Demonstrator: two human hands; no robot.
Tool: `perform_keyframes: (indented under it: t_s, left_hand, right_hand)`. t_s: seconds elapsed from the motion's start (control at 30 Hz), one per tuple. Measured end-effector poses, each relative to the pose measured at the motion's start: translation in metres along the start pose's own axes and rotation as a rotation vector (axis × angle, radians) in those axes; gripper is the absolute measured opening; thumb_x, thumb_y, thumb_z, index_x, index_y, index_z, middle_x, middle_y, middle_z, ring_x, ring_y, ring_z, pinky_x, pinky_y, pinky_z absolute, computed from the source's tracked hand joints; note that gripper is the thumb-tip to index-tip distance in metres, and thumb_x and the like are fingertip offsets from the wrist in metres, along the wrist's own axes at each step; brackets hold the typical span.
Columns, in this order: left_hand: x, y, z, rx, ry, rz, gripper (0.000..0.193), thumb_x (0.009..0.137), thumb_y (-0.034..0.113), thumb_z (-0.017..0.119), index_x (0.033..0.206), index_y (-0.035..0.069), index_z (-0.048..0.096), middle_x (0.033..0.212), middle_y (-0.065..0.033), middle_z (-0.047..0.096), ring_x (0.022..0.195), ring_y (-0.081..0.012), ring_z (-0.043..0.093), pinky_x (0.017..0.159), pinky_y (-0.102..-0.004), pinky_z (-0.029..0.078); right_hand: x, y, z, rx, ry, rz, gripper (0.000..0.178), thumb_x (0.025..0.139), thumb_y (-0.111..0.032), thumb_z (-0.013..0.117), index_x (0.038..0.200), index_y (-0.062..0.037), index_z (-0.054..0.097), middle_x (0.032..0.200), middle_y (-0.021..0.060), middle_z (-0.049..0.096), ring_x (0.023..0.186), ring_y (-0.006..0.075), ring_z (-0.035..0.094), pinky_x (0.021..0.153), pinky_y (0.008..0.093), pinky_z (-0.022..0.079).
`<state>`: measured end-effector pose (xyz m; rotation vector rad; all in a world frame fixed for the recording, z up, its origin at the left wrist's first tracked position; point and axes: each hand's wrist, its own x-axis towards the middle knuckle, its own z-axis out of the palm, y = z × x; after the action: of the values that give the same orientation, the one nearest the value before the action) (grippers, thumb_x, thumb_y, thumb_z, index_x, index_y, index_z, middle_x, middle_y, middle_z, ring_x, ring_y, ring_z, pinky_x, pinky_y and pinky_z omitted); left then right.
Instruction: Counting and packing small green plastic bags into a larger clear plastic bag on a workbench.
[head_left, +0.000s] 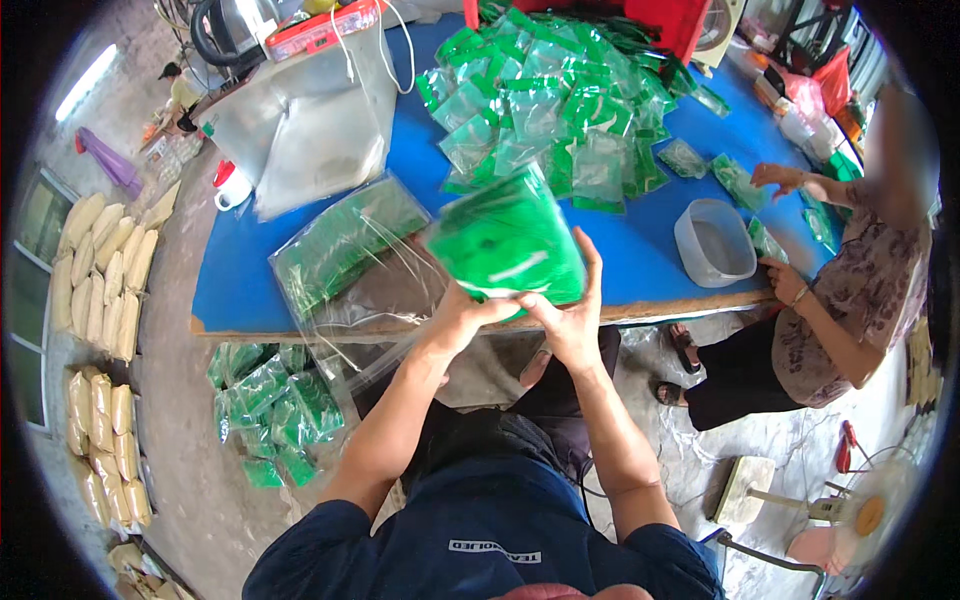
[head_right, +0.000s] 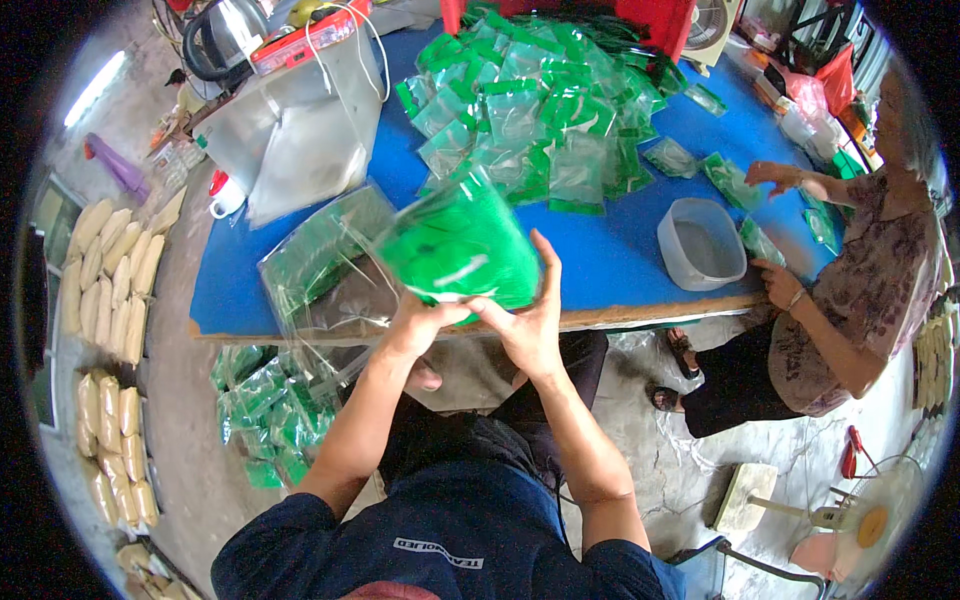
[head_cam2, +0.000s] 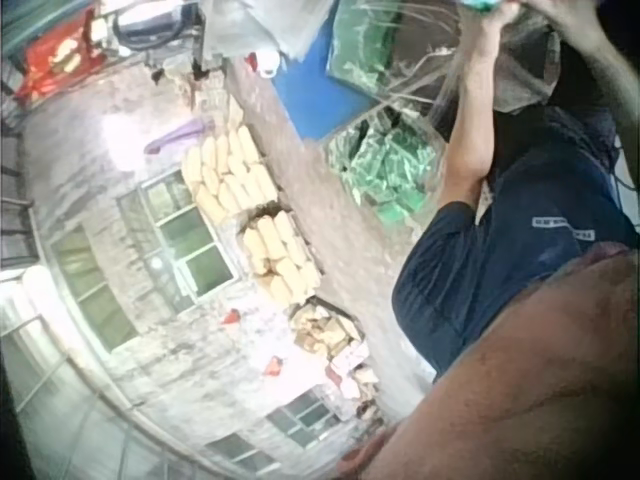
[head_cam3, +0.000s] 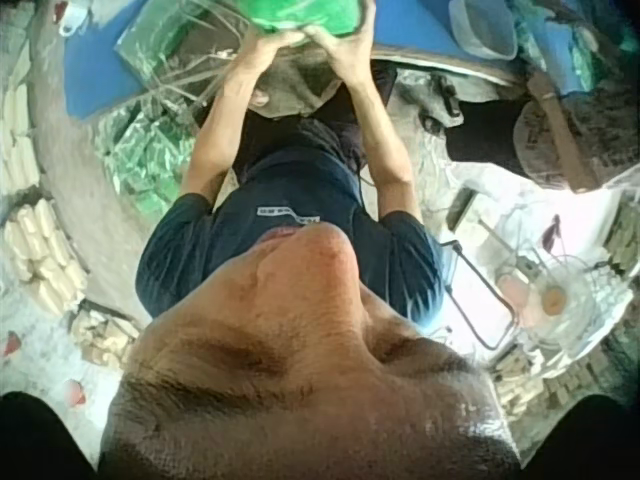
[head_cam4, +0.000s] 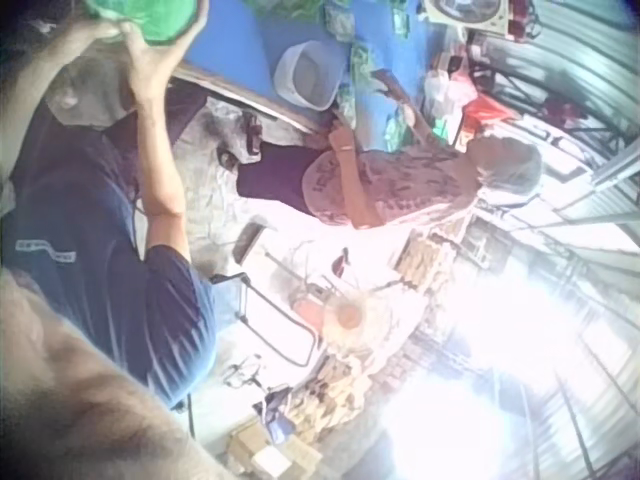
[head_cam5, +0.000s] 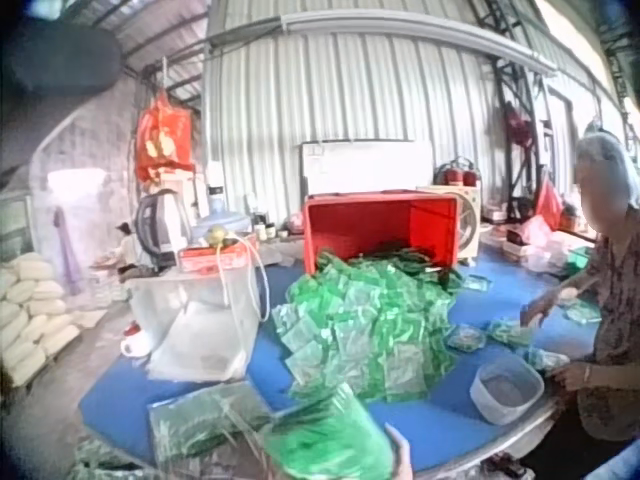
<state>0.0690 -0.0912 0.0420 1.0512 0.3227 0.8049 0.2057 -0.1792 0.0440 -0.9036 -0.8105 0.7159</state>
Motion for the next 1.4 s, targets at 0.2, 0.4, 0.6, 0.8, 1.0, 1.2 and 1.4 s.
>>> perform_keyframes:
  t_s: [0.2,0.4,0.6,0.8,1.0,1.2,1.4]
  left_hand:
    - [0.001,-0.007,0.036,-0.164,0.446,0.416,0.071,0.075,0.004,0.060,0.142,0.004,0.036,0.126,-0.0109,0.052,0.117,-0.0212,0.052,0.102,-0.0379,0.043]
    - [0.001,-0.008,0.050,0.031,0.494,0.549,0.074,0.079,0.005,0.062,0.146,0.007,0.030,0.134,-0.0130,0.044,0.123,-0.0227,0.045,0.109,-0.0404,0.033]
    - [0.013,0.051,0.015,0.121,0.335,0.234,0.049,0.099,0.036,0.053,0.138,0.008,0.049,0.125,-0.0085,0.056,0.113,-0.0202,0.056,0.097,-0.0368,0.043]
    - [0.043,0.072,0.029,0.167,0.103,-0.126,0.053,0.091,0.039,0.070,0.132,0.009,0.052,0.108,-0.0004,0.058,0.093,-0.0118,0.057,0.078,-0.0290,0.047]
    - [0.027,0.068,0.029,0.039,-0.076,-0.215,0.062,0.088,0.025,0.073,0.140,0.008,0.043,0.111,-0.0063,0.057,0.096,-0.0145,0.058,0.080,-0.0324,0.053]
    - [0.024,0.070,0.023,0.246,-0.069,-0.132,0.050,0.082,0.001,0.065,0.128,0.011,0.048,0.120,-0.0054,0.050,0.102,-0.0140,0.058,0.080,-0.0285,0.052]
    - [0.020,0.075,0.021,1.027,-0.220,0.415,0.056,0.072,-0.003,0.069,0.124,0.009,0.048,0.121,-0.0096,0.044,0.108,-0.0204,0.052,0.076,-0.0288,0.050]
  right_hand:
    - [-0.011,0.009,0.014,-0.177,0.038,0.020,0.102,0.073,-0.013,0.087,0.148,-0.0040,0.019,0.129,0.0169,0.051,0.117,0.0254,0.054,0.102,0.0395,0.046]
    - [-0.007,-0.003,0.018,-0.187,0.053,-0.042,0.100,0.079,-0.017,0.081,0.152,-0.0036,0.014,0.127,0.0152,0.051,0.116,0.0239,0.053,0.102,0.0372,0.043]
    - [0.008,0.012,-0.053,0.628,0.037,0.471,0.067,0.096,-0.058,0.052,0.142,-0.0110,0.047,0.139,0.0108,0.055,0.124,0.0294,0.055,0.105,0.0460,0.045]
    - [-0.007,0.021,-0.057,0.647,-0.036,0.526,0.074,0.090,-0.065,0.055,0.142,-0.0138,0.049,0.141,0.0100,0.054,0.125,0.0301,0.054,0.105,0.0484,0.046]
    - [-0.006,0.015,-0.044,0.771,0.029,0.590,0.045,0.093,-0.048,0.056,0.119,-0.0123,0.065,0.116,0.0108,0.068,0.091,0.0268,0.067,0.068,0.0368,0.055]
    - [-0.004,0.009,-0.038,0.813,0.111,0.612,0.045,0.096,-0.044,0.052,0.124,-0.0095,0.062,0.120,0.0129,0.067,0.090,0.0277,0.069,0.060,0.0359,0.059]
    - [-0.002,0.017,-0.061,0.848,-0.341,0.483,0.051,0.096,-0.018,0.056,0.143,-0.0057,0.041,0.140,0.0104,0.053,0.124,0.0253,0.055,0.106,0.0412,0.047]
